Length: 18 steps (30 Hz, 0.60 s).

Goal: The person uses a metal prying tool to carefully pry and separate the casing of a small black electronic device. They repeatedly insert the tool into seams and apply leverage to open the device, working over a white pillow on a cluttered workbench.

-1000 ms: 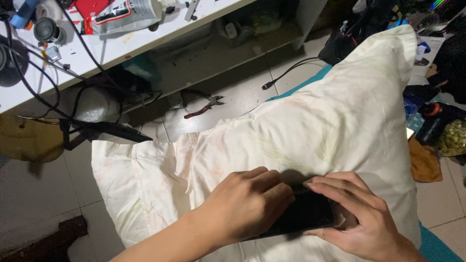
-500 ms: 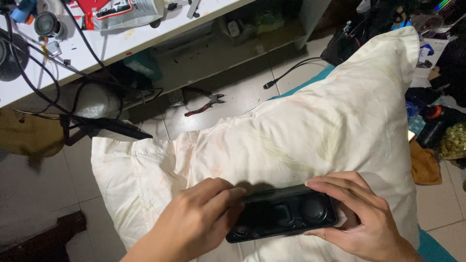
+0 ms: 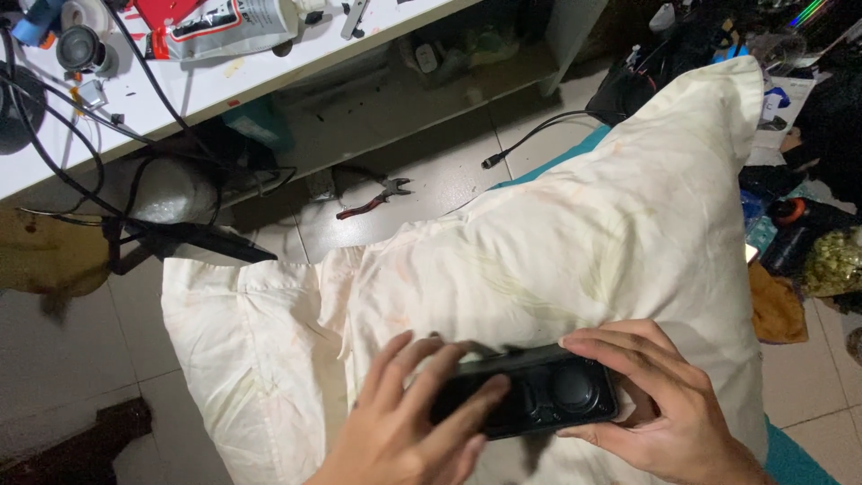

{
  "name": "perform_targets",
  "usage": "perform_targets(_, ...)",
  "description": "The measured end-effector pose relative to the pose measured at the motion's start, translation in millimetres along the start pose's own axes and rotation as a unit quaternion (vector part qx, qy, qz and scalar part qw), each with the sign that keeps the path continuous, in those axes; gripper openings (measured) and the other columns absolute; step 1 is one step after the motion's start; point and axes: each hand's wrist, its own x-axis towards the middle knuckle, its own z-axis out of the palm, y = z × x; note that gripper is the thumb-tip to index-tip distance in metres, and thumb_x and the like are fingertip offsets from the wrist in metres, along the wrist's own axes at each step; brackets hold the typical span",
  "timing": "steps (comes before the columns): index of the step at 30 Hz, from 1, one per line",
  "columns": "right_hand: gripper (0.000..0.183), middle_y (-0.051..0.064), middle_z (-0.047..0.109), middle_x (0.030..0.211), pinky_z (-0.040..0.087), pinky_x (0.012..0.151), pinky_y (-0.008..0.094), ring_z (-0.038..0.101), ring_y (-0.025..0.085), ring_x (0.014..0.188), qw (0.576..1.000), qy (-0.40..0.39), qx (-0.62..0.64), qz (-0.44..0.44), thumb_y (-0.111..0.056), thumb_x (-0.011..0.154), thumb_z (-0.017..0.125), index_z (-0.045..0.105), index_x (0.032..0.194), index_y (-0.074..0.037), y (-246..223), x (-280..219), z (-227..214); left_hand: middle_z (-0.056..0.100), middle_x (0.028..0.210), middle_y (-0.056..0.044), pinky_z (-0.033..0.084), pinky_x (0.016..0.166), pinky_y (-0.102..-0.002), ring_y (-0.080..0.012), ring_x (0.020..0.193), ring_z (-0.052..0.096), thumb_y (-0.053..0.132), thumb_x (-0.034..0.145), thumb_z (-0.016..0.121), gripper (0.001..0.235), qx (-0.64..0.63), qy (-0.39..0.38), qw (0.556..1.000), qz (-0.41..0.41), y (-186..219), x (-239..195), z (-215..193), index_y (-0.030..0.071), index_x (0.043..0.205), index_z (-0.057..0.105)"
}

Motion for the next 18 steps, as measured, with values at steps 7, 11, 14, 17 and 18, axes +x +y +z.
perform_targets(7,0.089,0.006,0.086,0.137,0.066,0.113,0.04,0.08,0.026,0.124,1.0,0.004,-0.001,0.023,-0.038,0.062,0.112,0.077,0.138,-0.007,-5.0,1.0,2.3,0.067,0.144,-0.025,0.052,0.117,-0.067,-0.0434,0.129,0.068,0.045,0.12,0.044,0.049,0.009,0.004,0.999,-0.037,-5.1,-24.3,-4.2,0.02,0.144,0.08)
perform_targets(11,0.086,0.007,0.085,0.137,0.065,0.113,0.039,0.08,0.027,0.124,1.0,0.002,-0.01,0.0,-0.041,0.066,0.11,0.077,0.137,-0.006,-5.0,0.7,1.7,0.066,0.154,-0.026,0.049,0.12,-0.07,-0.0469,0.131,0.068,0.05,0.122,0.048,0.048,0.002,0.003,1.0,-0.006,3.9,-3.6,2.5,0.025,0.154,0.073)
perform_targets(14,0.083,0.006,0.086,0.135,0.065,0.112,0.038,0.08,0.026,0.124,1.0,0.003,-0.012,0.0,-0.04,0.067,0.11,0.077,0.135,-0.006,-5.5,1.0,0.4,0.066,0.154,-0.024,0.046,0.121,-0.072,-0.0465,0.129,0.066,0.05,0.122,0.048,0.048,-0.009,0.001,1.0,0.0,5.5,11.3,7.9,0.026,0.156,0.073)
perform_targets(17,0.084,0.006,0.086,0.135,0.065,0.113,0.039,0.081,0.026,0.124,1.0,0.002,-0.013,-0.002,-0.041,0.066,0.11,0.077,0.135,-0.005,-2.7,0.4,0.9,0.067,0.152,-0.023,0.043,0.122,-0.075,-0.0469,0.129,0.067,0.049,0.121,0.048,0.047,-0.008,0.007,1.0,-0.001,1.5,11.3,6.6,0.026,0.151,0.076)
perform_targets(18,0.085,0.007,0.086,0.135,0.065,0.113,0.04,0.081,0.027,0.124,1.0,0.0,-0.012,-0.006,-0.041,0.067,0.111,0.076,0.135,-0.004,-1.7,-0.5,1.6,0.068,0.153,-0.022,0.041,0.123,-0.076,-0.0476,0.131,0.068,0.049,0.12,0.052,0.045,-0.003,0.005,1.0,-0.004,0.5,8.7,4.9,0.026,0.15,0.077)
